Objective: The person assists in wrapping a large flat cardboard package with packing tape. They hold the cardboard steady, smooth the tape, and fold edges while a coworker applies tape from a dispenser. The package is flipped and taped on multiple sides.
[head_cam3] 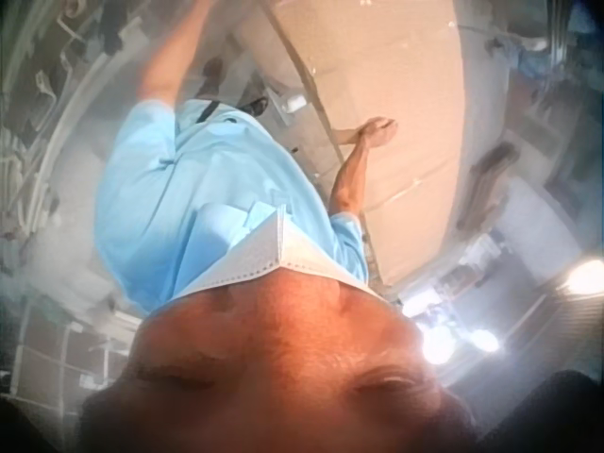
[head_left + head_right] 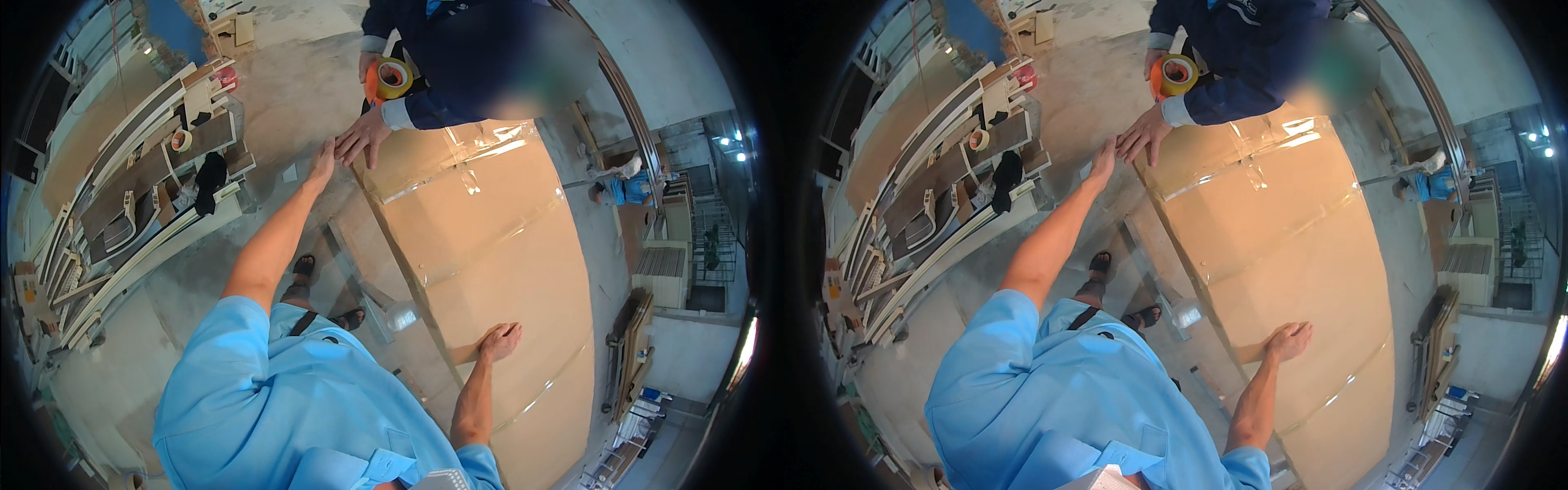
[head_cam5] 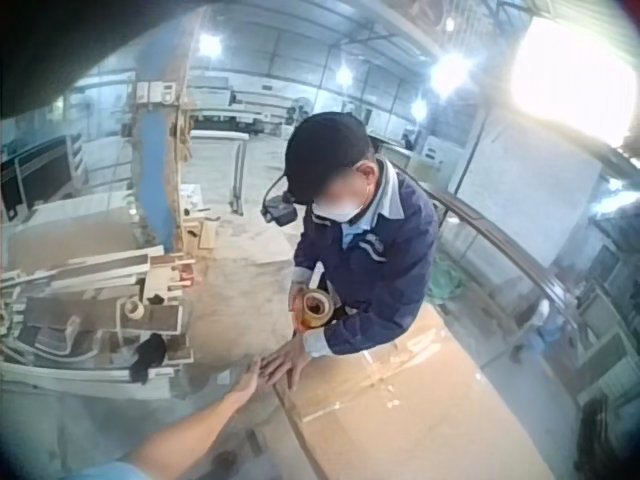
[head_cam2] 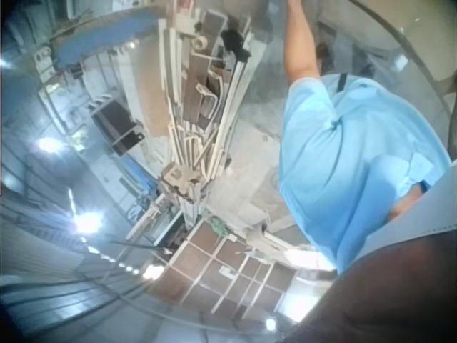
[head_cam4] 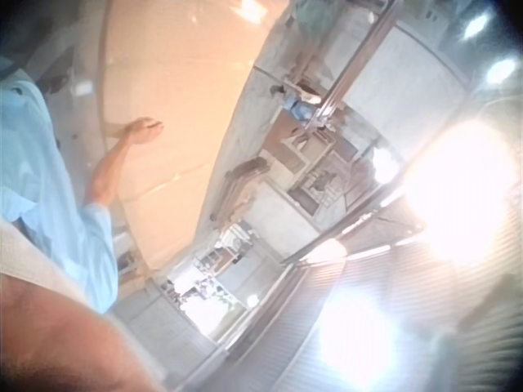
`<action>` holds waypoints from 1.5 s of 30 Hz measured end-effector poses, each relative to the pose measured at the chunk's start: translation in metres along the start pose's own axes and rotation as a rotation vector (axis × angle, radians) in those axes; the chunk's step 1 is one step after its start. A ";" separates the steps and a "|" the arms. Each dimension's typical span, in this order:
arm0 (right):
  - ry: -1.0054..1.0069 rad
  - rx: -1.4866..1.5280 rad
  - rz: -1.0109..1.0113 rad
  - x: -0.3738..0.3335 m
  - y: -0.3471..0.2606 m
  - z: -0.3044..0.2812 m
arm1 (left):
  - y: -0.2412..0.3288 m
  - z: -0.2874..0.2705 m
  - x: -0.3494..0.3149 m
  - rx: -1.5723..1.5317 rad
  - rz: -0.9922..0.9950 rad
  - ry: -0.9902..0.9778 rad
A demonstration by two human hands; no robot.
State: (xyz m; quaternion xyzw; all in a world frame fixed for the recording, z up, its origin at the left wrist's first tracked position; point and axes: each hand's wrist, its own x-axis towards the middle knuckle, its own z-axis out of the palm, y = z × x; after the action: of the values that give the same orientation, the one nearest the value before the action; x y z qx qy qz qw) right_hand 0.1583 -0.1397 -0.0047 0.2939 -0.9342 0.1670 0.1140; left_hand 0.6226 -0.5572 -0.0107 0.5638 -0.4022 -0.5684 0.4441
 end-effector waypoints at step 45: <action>-0.264 -0.066 -0.162 0.018 0.020 0.010 | -0.064 0.080 -0.072 -0.514 -0.326 -0.212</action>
State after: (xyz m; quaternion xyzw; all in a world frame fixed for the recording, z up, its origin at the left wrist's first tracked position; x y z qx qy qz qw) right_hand 0.1314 -0.1373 -0.0135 0.3836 -0.9194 0.0863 0.0127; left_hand 0.5375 -0.4739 -0.0488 0.4280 -0.1939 -0.7706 0.4306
